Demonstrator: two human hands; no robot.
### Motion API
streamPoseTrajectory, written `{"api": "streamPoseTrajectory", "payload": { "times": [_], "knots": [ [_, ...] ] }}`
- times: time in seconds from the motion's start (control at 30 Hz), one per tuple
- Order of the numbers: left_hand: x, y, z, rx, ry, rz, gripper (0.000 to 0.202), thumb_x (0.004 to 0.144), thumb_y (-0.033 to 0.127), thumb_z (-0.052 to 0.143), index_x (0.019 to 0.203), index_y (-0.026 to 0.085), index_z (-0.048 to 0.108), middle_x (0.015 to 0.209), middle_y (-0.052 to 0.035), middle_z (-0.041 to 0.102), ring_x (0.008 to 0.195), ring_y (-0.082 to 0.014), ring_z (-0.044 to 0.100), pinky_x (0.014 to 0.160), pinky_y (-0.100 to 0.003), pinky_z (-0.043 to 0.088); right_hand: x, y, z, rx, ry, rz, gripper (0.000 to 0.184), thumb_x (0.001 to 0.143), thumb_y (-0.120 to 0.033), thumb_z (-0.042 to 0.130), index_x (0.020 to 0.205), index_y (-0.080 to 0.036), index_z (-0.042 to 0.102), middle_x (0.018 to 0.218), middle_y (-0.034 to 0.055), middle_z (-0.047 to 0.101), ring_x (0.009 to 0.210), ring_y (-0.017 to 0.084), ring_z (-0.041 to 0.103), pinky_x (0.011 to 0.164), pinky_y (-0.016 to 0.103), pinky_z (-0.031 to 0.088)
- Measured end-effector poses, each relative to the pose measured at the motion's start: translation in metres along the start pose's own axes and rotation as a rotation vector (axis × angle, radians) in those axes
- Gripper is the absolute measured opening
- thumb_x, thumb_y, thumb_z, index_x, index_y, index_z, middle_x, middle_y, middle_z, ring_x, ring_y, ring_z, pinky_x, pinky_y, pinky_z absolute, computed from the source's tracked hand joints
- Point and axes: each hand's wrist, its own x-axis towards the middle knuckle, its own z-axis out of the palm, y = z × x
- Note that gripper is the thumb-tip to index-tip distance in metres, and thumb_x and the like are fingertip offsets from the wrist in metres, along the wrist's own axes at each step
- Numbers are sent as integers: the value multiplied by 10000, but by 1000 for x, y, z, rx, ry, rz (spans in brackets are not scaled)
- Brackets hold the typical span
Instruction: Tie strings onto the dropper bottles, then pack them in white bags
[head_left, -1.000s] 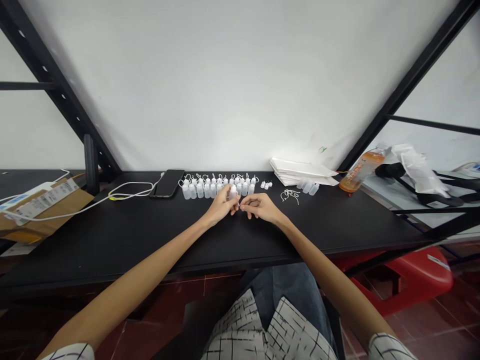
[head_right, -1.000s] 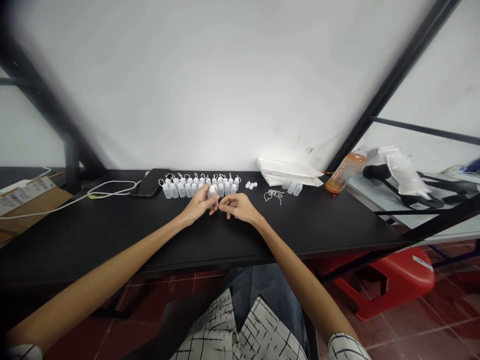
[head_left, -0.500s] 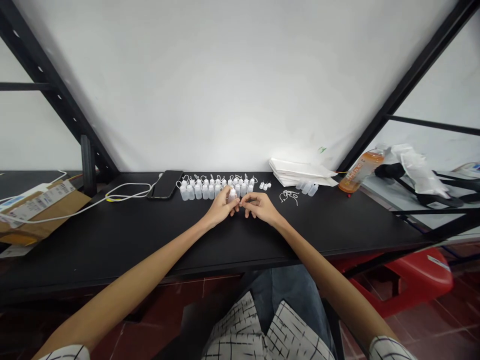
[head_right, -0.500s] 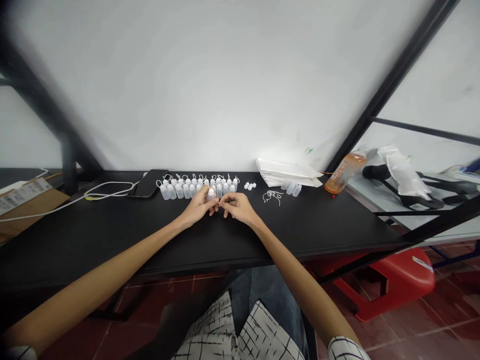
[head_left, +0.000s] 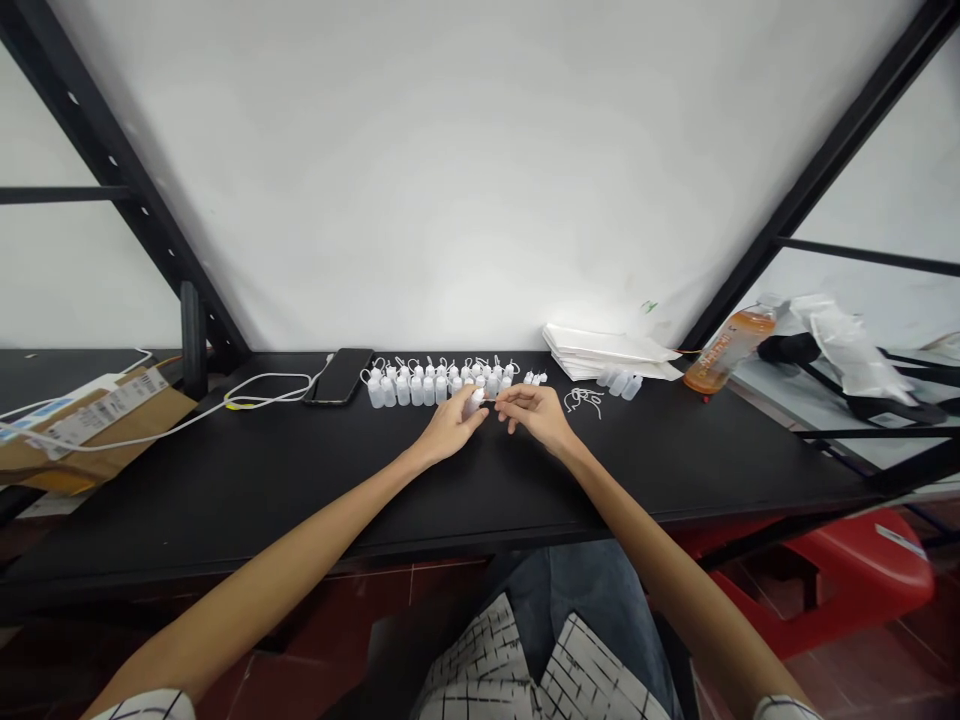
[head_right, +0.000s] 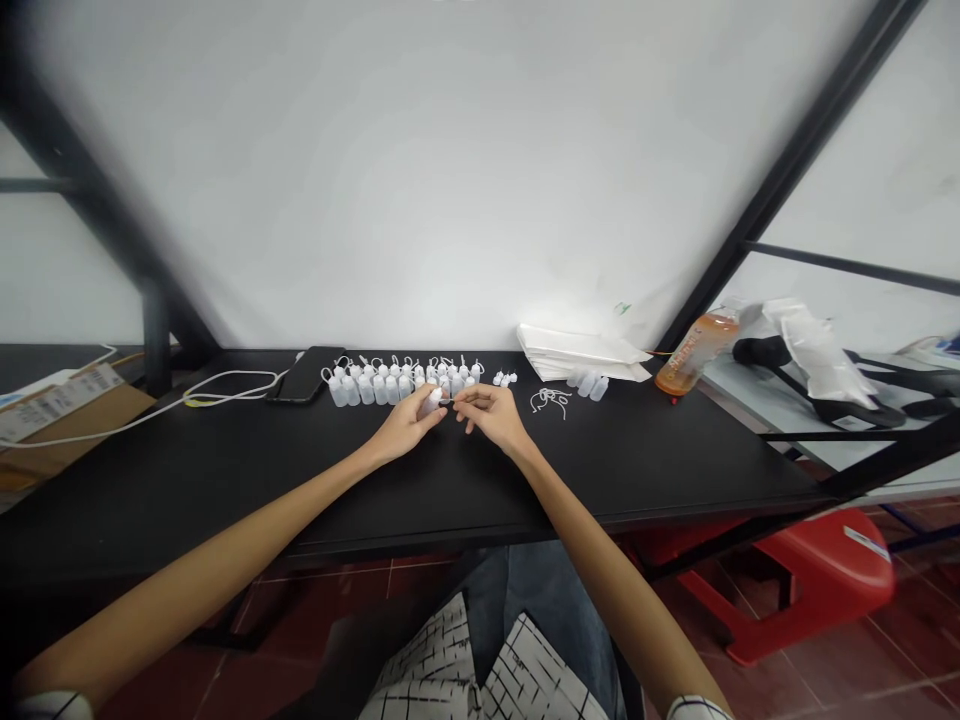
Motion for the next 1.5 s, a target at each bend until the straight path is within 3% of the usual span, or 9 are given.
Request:
{"api": "streamPoseTrajectory", "payload": {
  "times": [0.2,0.37,0.73,1.5],
  "knots": [
    [-1,2,-5,169,-51,-53,333,998,422,322,1062,232,587,702,9,560,669,-185,541,660,-267,352,1,0,-2,23,9,-2,365,647,-441,807,812,-135,696,721,52,652,605,143,597,423,235,499],
    [0,-2,-5,270,-101,-21,352,997,442,312,1096,261,597,715,5,592,711,-211,588,662,-264,363,3,5,-4,-48,16,-22,349,693,-439,769,853,-139,687,668,37,633,600,138,588,408,204,456],
    [-1,-1,-5,295,-135,35,334,993,428,318,1004,256,604,623,12,533,610,-195,532,604,-250,295,2,2,-2,1,-14,20,320,685,-421,772,817,-137,707,695,51,656,622,146,607,410,196,442],
    [-1,-2,-5,307,-141,53,325,986,418,324,995,254,604,606,12,529,601,-197,536,599,-254,304,2,2,-2,-18,-16,21,348,682,-446,766,826,-134,710,647,36,631,583,138,586,400,204,437]
  ]
}}
